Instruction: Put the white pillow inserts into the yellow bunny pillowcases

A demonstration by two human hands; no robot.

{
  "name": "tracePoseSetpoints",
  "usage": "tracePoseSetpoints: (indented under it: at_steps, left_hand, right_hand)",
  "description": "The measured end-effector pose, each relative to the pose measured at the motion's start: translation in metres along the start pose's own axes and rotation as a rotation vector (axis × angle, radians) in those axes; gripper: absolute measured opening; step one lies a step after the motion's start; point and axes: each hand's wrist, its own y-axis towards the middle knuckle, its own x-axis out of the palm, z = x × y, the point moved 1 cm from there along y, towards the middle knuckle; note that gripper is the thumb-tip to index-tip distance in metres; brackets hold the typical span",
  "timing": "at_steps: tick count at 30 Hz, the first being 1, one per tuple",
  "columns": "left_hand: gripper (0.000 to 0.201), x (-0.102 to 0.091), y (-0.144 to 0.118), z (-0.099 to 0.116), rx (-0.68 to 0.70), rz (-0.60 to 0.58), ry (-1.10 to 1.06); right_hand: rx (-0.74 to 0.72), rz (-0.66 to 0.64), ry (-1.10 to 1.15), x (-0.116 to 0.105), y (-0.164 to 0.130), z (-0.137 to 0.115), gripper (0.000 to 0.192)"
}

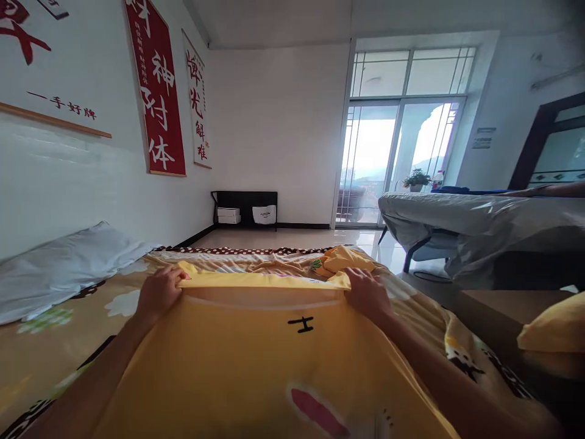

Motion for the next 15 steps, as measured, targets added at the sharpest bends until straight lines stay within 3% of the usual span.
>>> tracePoseSetpoints:
  at_steps: [4, 9, 12, 15]
  left_hand:
    - [0.023, -0.045, 0.014, 0.004, 0.093, 0.149, -0.133]
    - [0.024, -0.067, 0.018, 0.003, 0.133, 0.172, -0.205]
    - [0.031, -0.061, 0.019, 0.001, 0.13, 0.189, -0.287]
    - [0.039, -0.026, 0.009, 0.001, 0.178, 0.155, -0.365]
  right_hand:
    - [0.038, 0.153, 0.04, -0.033, 0.014, 0.005, 0.054]
    - [0.028, 0.098, 0.035, -0.056, 0.02, 0.007, 0.047]
    - [0.058, 0.137, 0.056, -0.06, 0.025, 0.006, 0.047]
    - [-0.028, 0.209, 0.07, -0.031, 0.022, 0.006, 0.06]
